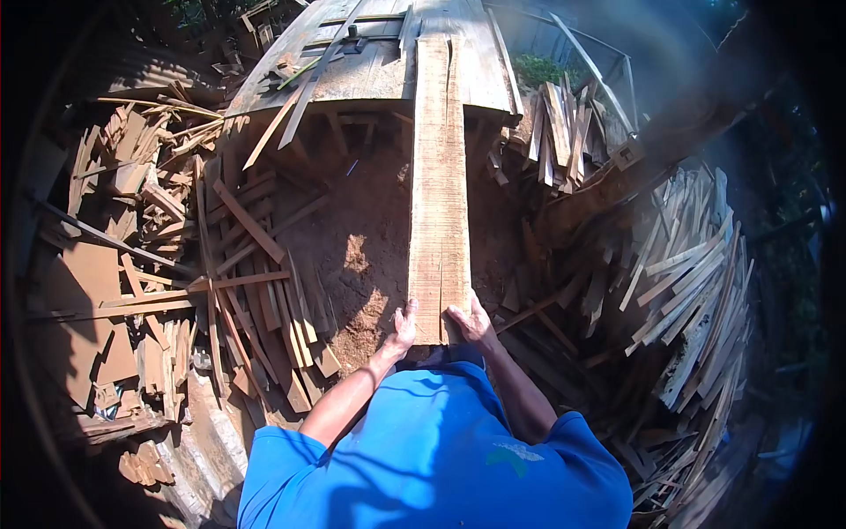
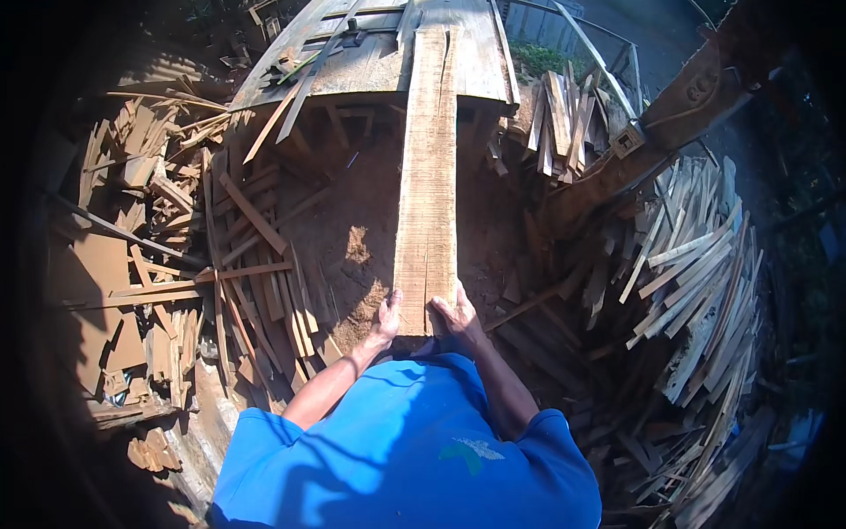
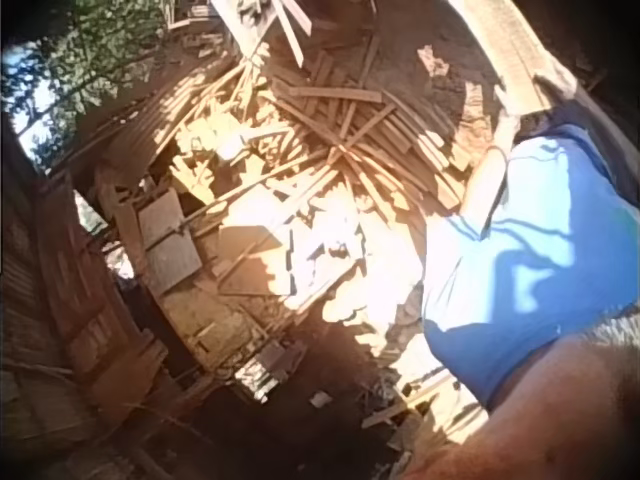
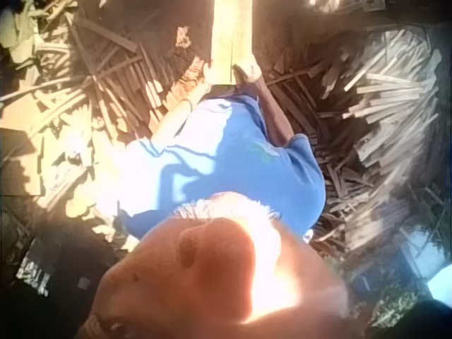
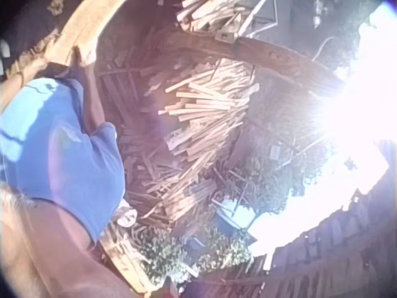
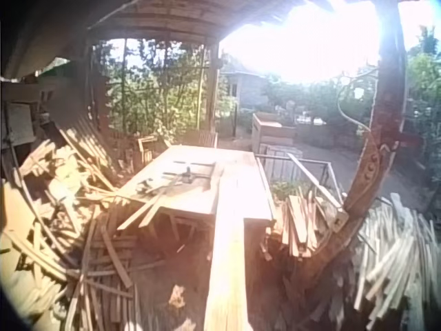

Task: The person places a wooden plank on a table saw, aligns it against the guide, and pushes it through the saw blade to cut it into multiple strips.

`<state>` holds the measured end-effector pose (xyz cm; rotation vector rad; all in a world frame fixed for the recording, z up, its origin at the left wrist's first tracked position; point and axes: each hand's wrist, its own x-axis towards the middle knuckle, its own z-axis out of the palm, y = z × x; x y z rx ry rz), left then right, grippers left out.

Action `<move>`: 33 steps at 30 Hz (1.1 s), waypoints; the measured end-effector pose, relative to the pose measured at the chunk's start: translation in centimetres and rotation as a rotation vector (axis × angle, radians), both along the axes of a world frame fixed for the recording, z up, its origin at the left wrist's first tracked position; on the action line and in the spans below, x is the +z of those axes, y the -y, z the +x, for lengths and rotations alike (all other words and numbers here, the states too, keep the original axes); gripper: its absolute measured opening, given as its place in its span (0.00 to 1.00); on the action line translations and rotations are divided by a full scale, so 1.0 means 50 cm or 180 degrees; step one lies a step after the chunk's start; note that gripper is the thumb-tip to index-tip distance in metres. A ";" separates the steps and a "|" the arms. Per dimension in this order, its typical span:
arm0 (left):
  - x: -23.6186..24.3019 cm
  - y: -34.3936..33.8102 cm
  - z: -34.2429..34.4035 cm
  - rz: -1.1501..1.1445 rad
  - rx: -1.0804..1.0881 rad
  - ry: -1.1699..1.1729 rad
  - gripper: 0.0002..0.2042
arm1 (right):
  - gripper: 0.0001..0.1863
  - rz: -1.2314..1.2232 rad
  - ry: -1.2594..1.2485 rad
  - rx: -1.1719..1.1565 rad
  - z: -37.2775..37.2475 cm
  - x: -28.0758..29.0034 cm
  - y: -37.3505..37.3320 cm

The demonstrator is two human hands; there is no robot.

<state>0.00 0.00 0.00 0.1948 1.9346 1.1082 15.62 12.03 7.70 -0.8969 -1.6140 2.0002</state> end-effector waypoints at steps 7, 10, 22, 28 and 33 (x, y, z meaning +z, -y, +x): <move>0.124 0.180 0.025 -0.0043 -0.1158 -0.0257 0.49 | 0.32 0.0262 0.1020 -0.0088 0.038 -0.003 0.166; 0.134 0.149 -0.001 -0.0105 -0.0943 -0.0518 0.47 | 0.30 0.0237 0.0564 -0.0245 0.018 -0.039 0.148; 0.113 0.006 -0.088 0.0107 -0.1017 -0.0428 0.45 | 0.29 0.0550 0.0778 -0.0290 -0.075 -0.040 0.018; 0.087 -0.017 -0.107 -0.0156 -0.1024 -0.0212 0.48 | 0.29 0.0571 0.0820 -0.0267 -0.093 -0.006 0.006; 0.028 -0.027 -0.105 0.0075 -0.0849 -0.0481 0.50 | 0.29 0.0503 0.0758 -0.0275 -0.105 -0.002 -0.009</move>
